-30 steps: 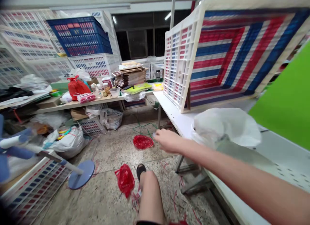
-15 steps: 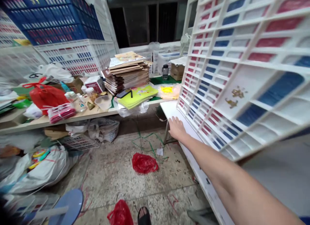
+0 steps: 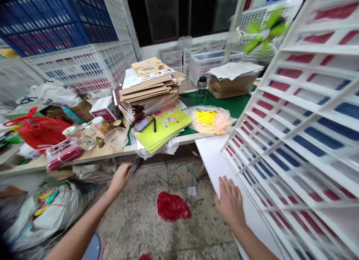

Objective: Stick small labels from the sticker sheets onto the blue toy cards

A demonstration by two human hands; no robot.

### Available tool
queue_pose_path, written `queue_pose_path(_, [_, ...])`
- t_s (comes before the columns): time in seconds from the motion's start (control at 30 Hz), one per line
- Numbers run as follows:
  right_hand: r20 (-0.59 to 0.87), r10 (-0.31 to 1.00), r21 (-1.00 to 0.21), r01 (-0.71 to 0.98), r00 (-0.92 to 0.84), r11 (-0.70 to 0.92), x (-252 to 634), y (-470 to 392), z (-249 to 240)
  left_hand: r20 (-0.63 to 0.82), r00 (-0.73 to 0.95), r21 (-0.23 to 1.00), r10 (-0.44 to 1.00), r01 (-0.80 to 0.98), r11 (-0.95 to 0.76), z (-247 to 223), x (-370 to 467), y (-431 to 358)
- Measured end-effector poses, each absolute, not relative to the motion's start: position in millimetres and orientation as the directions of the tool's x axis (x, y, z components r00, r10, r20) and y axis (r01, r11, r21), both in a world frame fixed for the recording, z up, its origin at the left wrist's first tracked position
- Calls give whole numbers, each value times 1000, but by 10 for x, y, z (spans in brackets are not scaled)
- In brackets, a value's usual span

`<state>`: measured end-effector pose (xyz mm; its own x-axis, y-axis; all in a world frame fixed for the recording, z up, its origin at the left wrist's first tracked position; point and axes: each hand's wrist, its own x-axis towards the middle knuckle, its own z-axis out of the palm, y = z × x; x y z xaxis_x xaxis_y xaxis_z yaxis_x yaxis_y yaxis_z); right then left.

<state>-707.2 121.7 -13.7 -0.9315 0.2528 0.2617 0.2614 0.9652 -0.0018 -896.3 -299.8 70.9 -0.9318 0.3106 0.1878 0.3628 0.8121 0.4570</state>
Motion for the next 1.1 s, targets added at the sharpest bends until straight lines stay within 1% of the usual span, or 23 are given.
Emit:
queue_pose_path(0.1, [285,240,-26,242,-928,970,-7074,1227,-159,266,-921,404,284,374,835,946,-10045,-2863])
queue_pose_path(0.17, [293,234,-43,232,-927,972,-7076,1235,-178,279,-919,371,278,370,852,1028,-10592,-2762])
queue_pose_path(0.3, [310,230,-76,218,-923,973,-7086,1260,-209,262,-913,318,312,387,866,1007,-11164,-2601])
queue_pose_path(0.47, [336,224,-100,202,-915,974,-7101,1280,-230,224,-921,268,319,373,888,872,-11449,-2497])
queue_pose_path(0.6, [339,237,-111,212,-910,971,-7105,1274,-227,198,-933,260,300,345,902,776,-11555,-2431])
queue_pose_path(0.87, [330,229,-83,213,-916,973,-7107,1268,-207,169,-966,326,195,242,914,775,-11641,-2326])
queue_pose_path(1.0, [332,226,-67,216,-916,974,-7109,1262,-192,131,-984,362,123,163,918,906,-11655,-2292])
queue_pose_path(1.1, [325,229,-61,221,-918,973,-7109,1258,-182,118,-986,385,122,158,909,1060,-11609,-2218])
